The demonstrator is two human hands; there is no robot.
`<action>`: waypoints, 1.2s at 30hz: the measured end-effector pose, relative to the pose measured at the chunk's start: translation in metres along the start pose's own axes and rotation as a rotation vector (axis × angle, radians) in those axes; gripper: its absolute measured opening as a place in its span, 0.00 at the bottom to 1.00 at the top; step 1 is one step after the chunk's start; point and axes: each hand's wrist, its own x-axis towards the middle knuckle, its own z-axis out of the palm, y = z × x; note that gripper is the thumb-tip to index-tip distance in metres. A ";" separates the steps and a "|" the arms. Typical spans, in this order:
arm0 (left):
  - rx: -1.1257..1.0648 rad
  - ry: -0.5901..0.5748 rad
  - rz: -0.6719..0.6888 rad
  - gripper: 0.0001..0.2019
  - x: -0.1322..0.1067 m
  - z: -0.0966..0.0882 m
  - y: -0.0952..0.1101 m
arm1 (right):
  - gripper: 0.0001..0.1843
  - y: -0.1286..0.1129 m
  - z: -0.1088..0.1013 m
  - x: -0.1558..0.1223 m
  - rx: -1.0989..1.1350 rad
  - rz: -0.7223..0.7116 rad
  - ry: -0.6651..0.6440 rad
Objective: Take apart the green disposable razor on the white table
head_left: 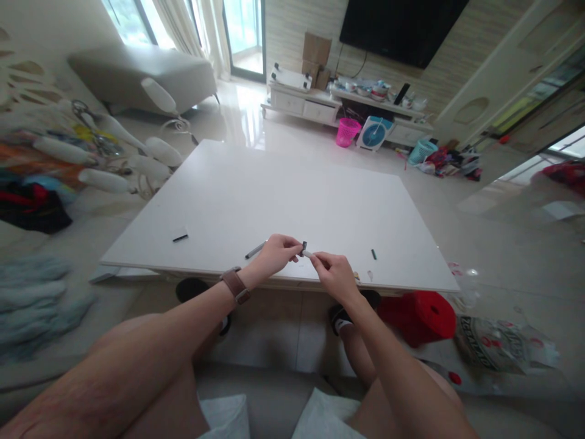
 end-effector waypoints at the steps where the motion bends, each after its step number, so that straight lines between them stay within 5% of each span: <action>1: -0.006 -0.012 0.004 0.10 0.000 0.001 0.000 | 0.22 0.001 -0.001 0.001 -0.002 0.004 0.024; 16: 0.060 0.018 -0.006 0.09 0.001 -0.003 -0.008 | 0.22 0.003 0.007 -0.001 -0.019 -0.001 -0.086; 22: -0.012 0.016 0.000 0.08 0.000 -0.001 0.003 | 0.23 -0.002 0.012 -0.008 -0.267 -0.063 -0.198; 31: -0.004 0.015 -0.010 0.09 -0.001 -0.003 0.007 | 0.23 0.009 -0.006 0.000 -0.178 0.031 0.037; 36: 0.042 -0.029 0.027 0.10 0.002 -0.003 -0.002 | 0.20 0.005 -0.006 0.000 -0.120 -0.079 -0.006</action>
